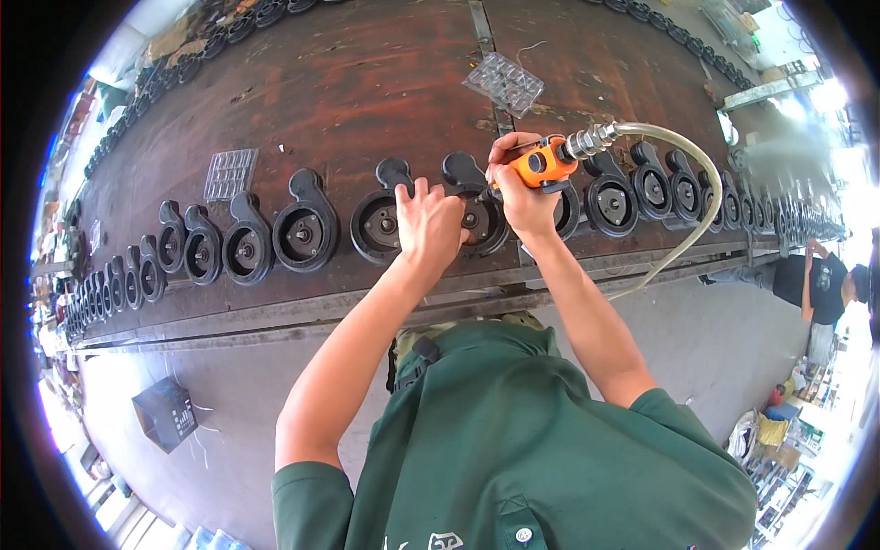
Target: The person assembles blower units on a conveyor belt by using a pneumatic screwdriver to secure components.
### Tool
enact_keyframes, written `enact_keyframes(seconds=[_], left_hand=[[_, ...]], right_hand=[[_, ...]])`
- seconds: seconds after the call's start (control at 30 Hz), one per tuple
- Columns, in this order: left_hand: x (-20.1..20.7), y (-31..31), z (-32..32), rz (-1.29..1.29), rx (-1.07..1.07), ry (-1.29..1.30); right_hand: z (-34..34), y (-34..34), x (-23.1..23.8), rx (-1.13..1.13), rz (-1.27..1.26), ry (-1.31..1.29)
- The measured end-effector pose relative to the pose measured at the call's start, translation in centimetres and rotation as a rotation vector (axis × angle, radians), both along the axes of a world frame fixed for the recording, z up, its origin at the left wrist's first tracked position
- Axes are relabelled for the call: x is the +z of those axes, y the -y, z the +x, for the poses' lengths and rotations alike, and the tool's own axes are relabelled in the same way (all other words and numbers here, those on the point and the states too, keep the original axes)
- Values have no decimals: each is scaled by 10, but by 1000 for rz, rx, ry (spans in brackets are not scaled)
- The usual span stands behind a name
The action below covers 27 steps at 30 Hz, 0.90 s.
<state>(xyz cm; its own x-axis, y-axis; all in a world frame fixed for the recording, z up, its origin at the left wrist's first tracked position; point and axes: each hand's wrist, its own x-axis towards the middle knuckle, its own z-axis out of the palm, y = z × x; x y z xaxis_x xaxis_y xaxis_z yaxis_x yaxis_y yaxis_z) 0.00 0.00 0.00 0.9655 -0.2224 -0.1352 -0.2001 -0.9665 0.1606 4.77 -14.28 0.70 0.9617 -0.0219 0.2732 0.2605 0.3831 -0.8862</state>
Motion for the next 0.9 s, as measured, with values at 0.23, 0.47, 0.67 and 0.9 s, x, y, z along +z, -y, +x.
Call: enact_keyframes(seconds=[0.23,0.47,0.67,0.9], left_hand=[[-1,0,-3,-41,13,28],[-2,-2,-4,-71,26,53],[-5,-1,-4,-72,19,84],[-5,0,-3,-61,38,88]], right_hand=[[3,1,-5,26,0,-20],[3,-2,-8,35,-1,11],[8,-9,-9,64,-133,66],[7,-15,3,98,-235,77]])
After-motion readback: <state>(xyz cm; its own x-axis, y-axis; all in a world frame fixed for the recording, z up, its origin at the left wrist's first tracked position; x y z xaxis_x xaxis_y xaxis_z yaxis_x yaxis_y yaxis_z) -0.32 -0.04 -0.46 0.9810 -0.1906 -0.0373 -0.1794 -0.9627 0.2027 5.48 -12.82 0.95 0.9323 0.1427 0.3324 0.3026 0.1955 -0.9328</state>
